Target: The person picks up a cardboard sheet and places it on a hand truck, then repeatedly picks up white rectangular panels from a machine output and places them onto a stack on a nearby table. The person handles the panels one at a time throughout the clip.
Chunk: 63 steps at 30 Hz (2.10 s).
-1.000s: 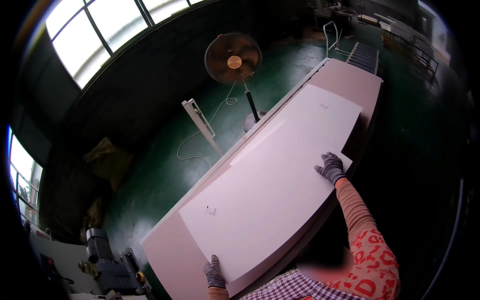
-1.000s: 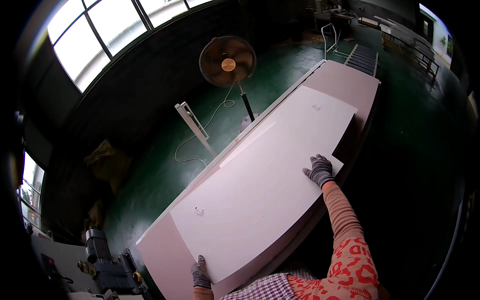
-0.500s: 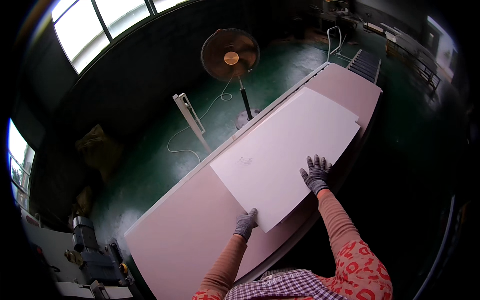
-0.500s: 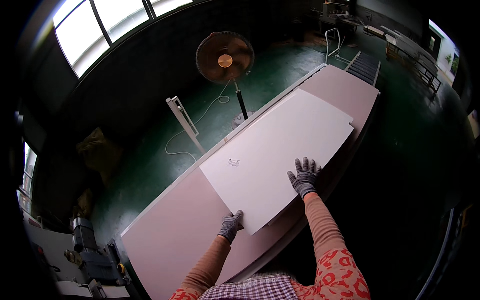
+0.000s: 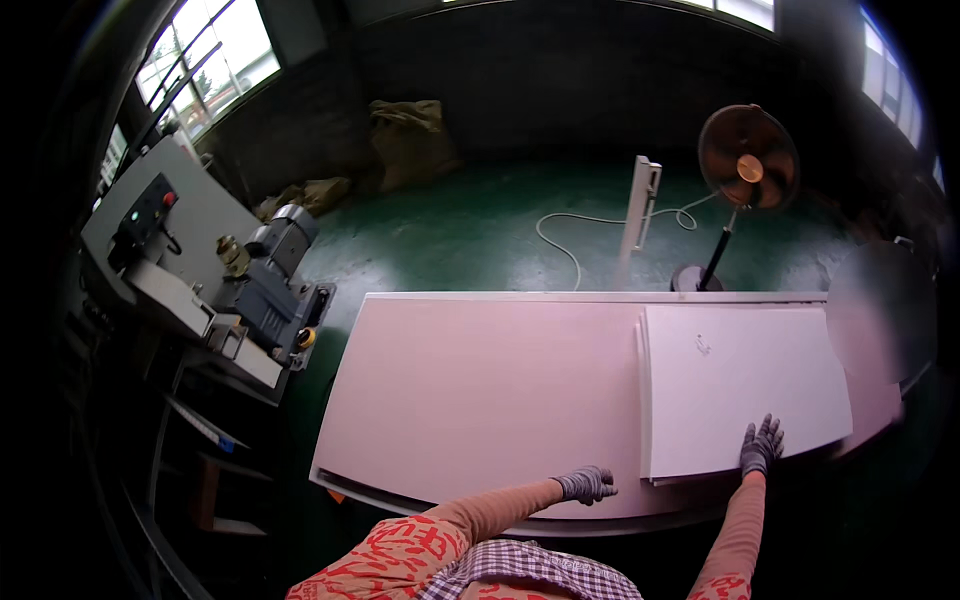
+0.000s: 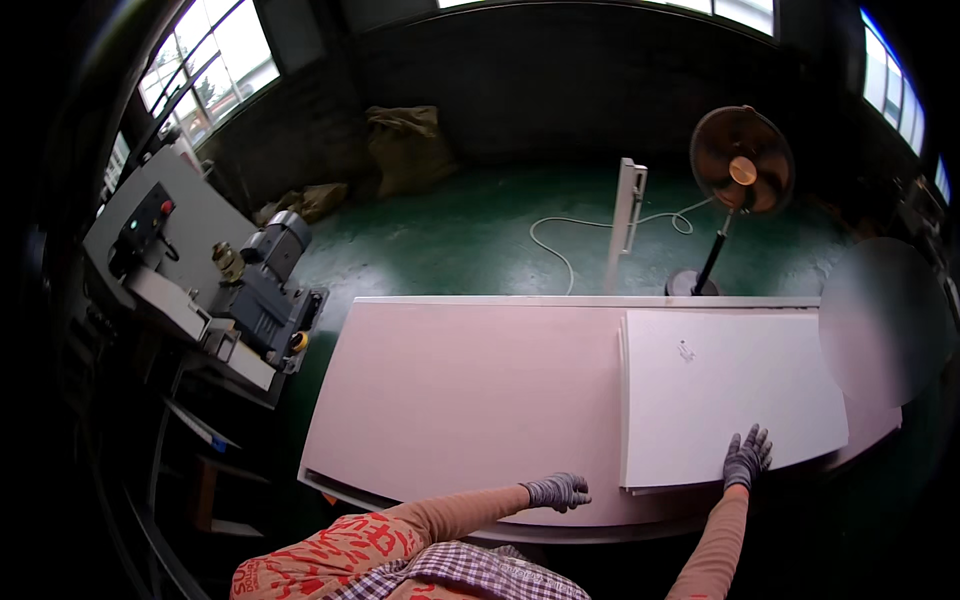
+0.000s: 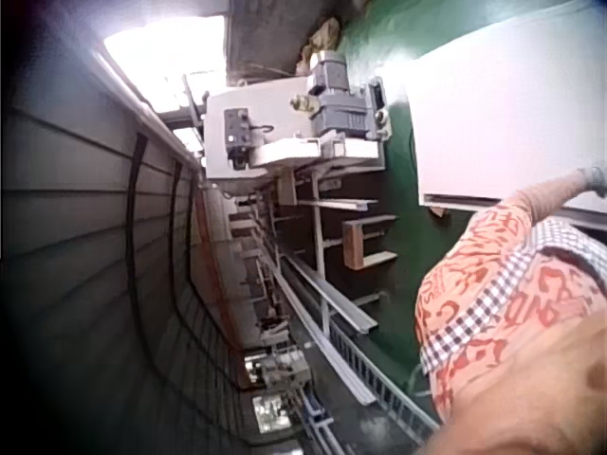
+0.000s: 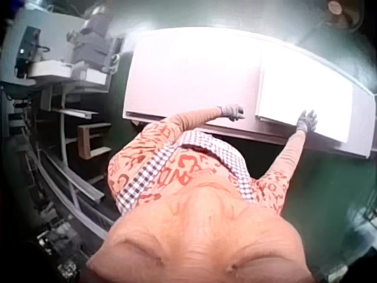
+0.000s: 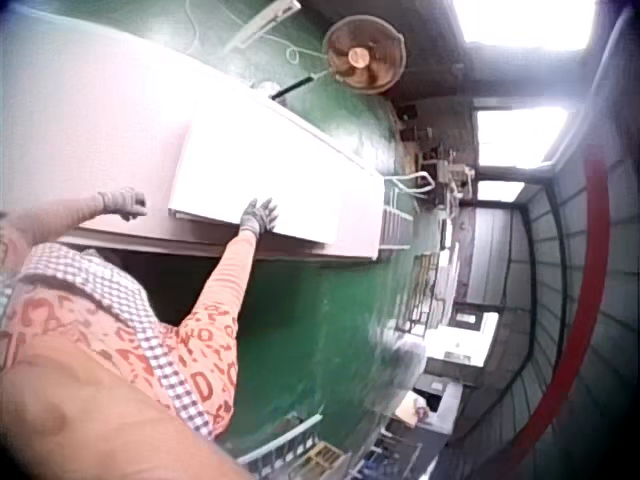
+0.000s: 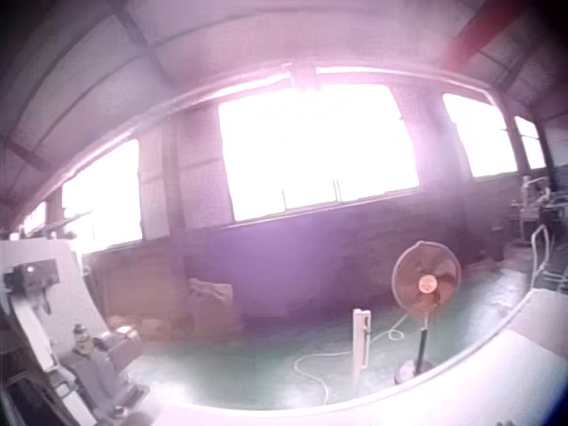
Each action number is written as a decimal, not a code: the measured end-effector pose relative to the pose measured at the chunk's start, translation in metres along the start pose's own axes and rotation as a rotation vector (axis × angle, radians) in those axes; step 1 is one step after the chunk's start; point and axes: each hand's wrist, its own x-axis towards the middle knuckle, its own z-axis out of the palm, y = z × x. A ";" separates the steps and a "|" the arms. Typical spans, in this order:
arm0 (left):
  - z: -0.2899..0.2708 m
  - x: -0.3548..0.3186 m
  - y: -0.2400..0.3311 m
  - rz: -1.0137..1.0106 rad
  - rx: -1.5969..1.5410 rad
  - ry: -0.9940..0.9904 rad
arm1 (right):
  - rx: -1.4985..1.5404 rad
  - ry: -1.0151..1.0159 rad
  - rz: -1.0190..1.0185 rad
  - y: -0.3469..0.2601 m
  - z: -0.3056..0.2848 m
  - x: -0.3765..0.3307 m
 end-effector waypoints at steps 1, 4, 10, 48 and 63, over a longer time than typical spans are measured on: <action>0.004 -0.011 -0.032 -0.054 -0.108 -0.027 | -0.023 0.016 0.006 -0.003 0.006 -0.011; 0.007 -0.065 -0.141 -0.083 -0.139 0.196 | -0.173 -0.008 0.055 -0.022 0.037 -0.040; 0.013 -0.213 -0.329 -0.431 -0.737 0.664 | -0.226 0.087 -0.369 -0.127 0.049 -0.166; 0.144 -0.473 -0.526 -0.341 -1.453 2.598 | 0.626 -1.745 -1.303 -0.500 0.034 -0.621; 0.048 -0.574 -0.560 -0.196 -1.474 2.689 | 0.668 -1.938 -1.056 -0.686 0.046 -0.778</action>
